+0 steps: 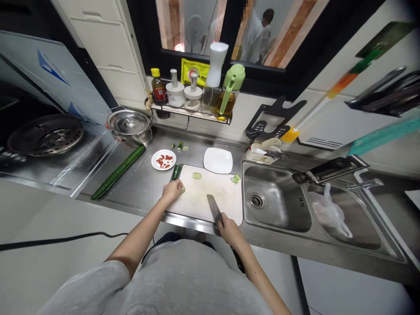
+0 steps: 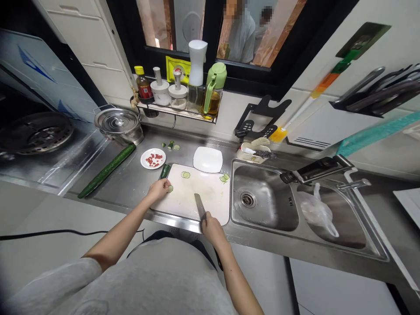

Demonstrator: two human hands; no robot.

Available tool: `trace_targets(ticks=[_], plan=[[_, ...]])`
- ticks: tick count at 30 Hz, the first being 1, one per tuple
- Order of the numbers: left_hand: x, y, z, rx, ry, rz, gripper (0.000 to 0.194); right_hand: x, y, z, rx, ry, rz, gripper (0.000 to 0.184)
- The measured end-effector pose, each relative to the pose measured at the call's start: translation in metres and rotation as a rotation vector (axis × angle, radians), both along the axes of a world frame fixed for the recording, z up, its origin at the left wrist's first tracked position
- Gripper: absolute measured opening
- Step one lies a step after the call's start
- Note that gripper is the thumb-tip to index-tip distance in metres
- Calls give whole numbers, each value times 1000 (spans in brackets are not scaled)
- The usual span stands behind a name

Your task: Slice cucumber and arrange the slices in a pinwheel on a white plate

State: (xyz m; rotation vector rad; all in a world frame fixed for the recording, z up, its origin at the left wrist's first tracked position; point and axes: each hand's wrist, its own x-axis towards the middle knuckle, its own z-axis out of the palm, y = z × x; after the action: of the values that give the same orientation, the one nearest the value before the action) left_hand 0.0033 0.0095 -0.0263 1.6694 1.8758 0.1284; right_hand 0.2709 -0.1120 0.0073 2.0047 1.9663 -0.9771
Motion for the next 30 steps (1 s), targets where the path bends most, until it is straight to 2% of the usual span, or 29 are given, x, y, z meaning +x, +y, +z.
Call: trace_targets(ticks=[5,11,16,23,30], plan=[[-4,0,-4,-18,89,5,18,0,3,2,-31,4,-13,19],[-5,-3,-7,46,176,-18,18,1,2,3,-39,13,-28,18],[17,12,-3,95,144,-14,25,5,0,-1,-12,46,-55,19],[65,59,-3,181,73,-234,35,15,-4,-7,29,22,-98,25],[69,88,-8,164,160,-456,28,20,-9,-4,0,18,-133,22]])
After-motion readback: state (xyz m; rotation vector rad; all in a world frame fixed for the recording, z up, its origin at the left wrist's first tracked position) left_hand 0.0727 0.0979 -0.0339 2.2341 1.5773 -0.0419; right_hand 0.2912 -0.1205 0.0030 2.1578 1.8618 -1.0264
